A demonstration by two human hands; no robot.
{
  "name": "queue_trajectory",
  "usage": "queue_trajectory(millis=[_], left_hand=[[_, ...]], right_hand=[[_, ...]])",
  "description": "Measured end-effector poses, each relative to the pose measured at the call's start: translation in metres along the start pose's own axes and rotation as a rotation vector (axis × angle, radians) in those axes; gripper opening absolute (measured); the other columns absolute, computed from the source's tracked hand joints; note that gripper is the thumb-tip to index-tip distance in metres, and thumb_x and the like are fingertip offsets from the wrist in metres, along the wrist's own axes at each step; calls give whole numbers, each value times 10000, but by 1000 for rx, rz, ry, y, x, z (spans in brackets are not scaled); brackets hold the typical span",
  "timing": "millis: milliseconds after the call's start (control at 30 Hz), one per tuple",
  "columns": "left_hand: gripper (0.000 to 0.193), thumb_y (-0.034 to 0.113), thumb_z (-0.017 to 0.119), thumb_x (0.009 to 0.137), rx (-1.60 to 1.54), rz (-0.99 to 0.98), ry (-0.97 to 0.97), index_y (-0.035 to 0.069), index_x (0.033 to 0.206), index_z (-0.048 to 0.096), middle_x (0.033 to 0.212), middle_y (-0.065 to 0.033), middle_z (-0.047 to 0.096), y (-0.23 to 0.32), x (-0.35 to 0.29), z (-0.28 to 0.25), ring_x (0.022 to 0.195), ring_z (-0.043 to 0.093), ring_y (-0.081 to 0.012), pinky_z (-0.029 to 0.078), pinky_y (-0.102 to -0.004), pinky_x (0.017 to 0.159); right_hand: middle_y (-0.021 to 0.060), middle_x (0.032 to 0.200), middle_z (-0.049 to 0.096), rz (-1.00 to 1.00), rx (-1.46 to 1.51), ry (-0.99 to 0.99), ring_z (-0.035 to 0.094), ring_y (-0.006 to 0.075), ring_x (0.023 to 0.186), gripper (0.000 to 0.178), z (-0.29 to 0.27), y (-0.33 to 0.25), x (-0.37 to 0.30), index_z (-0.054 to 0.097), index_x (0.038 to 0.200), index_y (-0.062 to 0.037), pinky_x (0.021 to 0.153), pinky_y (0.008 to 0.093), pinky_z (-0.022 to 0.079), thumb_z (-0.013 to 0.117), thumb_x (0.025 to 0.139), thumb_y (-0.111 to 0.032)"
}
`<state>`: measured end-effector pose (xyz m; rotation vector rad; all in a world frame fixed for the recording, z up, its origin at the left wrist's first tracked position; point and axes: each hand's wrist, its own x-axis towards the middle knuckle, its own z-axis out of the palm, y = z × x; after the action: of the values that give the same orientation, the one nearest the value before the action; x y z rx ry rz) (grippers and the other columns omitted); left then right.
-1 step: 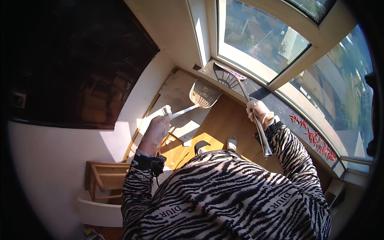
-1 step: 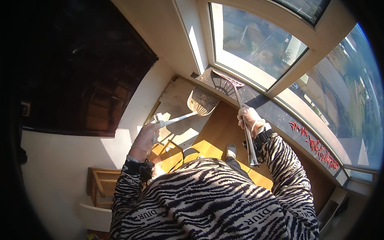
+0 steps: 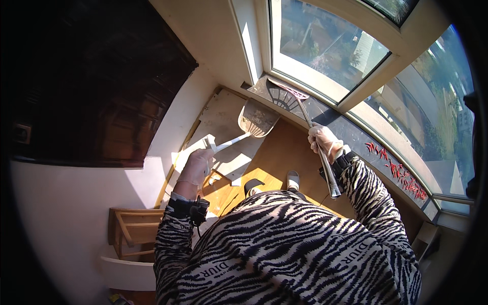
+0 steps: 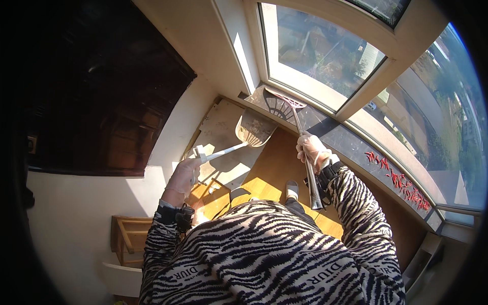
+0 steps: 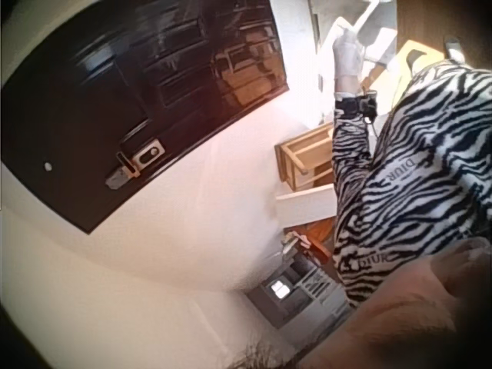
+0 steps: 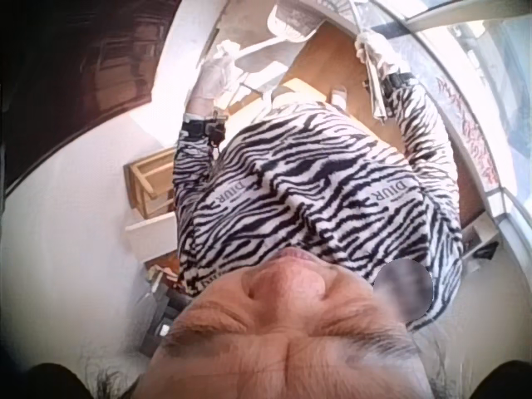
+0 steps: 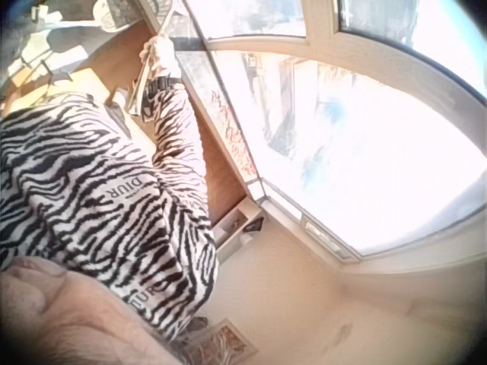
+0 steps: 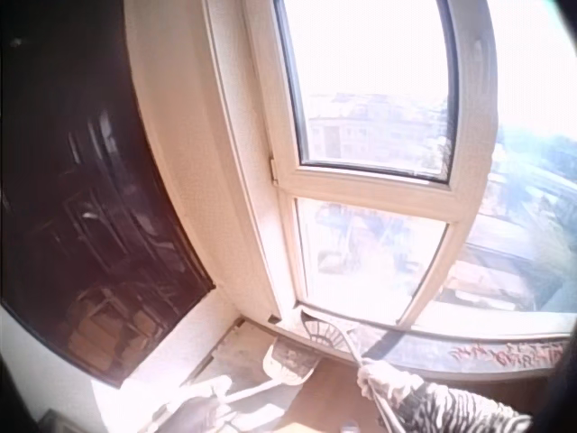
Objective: The person sweeps debris from a windowsill and floor using a small brush and dustpan. They gather the swept material into the dustpan and continue sweeping across the room.
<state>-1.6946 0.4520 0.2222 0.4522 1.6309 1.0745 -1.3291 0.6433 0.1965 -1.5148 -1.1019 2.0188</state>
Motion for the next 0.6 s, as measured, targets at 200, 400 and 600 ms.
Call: queue_trajectory(millis=[200, 400, 600], left_hand=[[188, 234, 640, 939, 31, 58, -82, 119, 807, 573, 626, 56, 442, -12, 35, 249, 497, 413, -60, 311, -228, 436], [181, 227, 631, 940, 48, -60, -100, 146, 830, 511, 626, 74, 394, -47, 0, 487, 462, 385, -37, 295, -217, 396], [181, 244, 618, 943, 111, -86, -79, 151, 833, 508, 625, 75, 405, -82, -40, 639, 442, 386, -35, 310, -206, 381]], right_hand=[[-8, 610, 406, 104, 133, -113, 434, 117, 388, 187, -237, 1, -16, 490, 998, -123, 344, 251, 352, 458, 846, -19], [5, 623, 456, 59, 370, -181, 460, 87, 377, 381, -502, 49, -97, 430, 1233, -30, 337, 221, 424, 527, 868, -77], [-1, 634, 471, -18, 467, -134, 450, 94, 374, 657, -677, 103, -141, 319, 1450, 7, 356, 231, 444, 539, 841, -105]])
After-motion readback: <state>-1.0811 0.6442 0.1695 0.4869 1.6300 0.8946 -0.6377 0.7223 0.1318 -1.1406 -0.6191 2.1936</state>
